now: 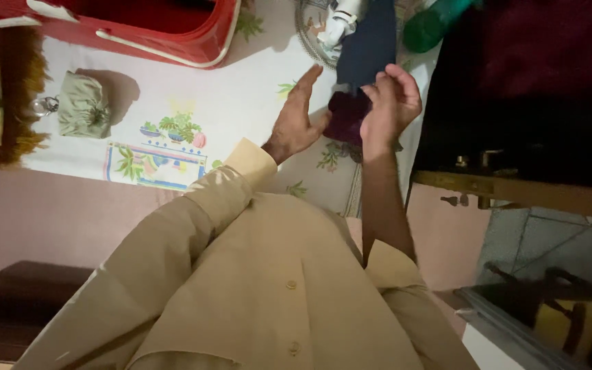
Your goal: Fold various pieces of baby or small clothing on a flat surface.
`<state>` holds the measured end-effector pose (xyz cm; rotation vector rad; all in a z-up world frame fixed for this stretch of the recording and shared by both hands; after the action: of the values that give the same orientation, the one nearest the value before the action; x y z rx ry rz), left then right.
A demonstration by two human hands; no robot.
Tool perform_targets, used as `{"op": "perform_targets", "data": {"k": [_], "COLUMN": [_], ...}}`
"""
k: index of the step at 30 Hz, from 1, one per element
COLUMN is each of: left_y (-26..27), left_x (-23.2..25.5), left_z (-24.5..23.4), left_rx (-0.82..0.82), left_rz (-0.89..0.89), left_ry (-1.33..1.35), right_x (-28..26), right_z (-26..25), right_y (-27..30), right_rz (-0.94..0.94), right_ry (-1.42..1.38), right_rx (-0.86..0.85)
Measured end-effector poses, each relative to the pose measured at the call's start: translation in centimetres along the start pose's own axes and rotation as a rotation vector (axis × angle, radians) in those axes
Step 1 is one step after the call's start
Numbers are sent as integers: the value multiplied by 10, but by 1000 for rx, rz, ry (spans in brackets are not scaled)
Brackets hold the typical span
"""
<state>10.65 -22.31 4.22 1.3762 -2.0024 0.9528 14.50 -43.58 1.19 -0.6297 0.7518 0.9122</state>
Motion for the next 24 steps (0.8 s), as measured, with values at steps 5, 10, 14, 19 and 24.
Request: {"op": "perform_targets", "data": {"k": [5, 10, 14, 19, 24], "left_y": [-1, -4, 8, 18, 37], "left_x": [9, 8, -47, -50, -68], "left_z": [-19, -33, 11, -1, -9], "left_rx": [136, 95, -93, -64, 55], "left_rz": [129, 123, -298, -534, -492], "left_ry": [-10, 375, 811, 1033, 1067], "right_x": [-2, 10, -13, 42, 33], "right_z": [-1, 10, 55, 18, 44], "right_y": [4, 21, 62, 92, 104], "right_rz": [403, 617, 775, 1064, 801], "right_ry": [-562, -725, -698, -698, -389], "right_rx": [46, 19, 10, -138, -224]}}
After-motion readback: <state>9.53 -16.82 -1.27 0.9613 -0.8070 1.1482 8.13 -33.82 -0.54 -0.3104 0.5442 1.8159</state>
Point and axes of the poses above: each hand's wrist, its own y-axis away from the middle knuckle, its own z-axis out of the palm, x = y × z, the point moved 2 cm from there along -y, towards the middle knuckle, and after that the axes turned 14 degrees about -y, right-handed, at the moved point
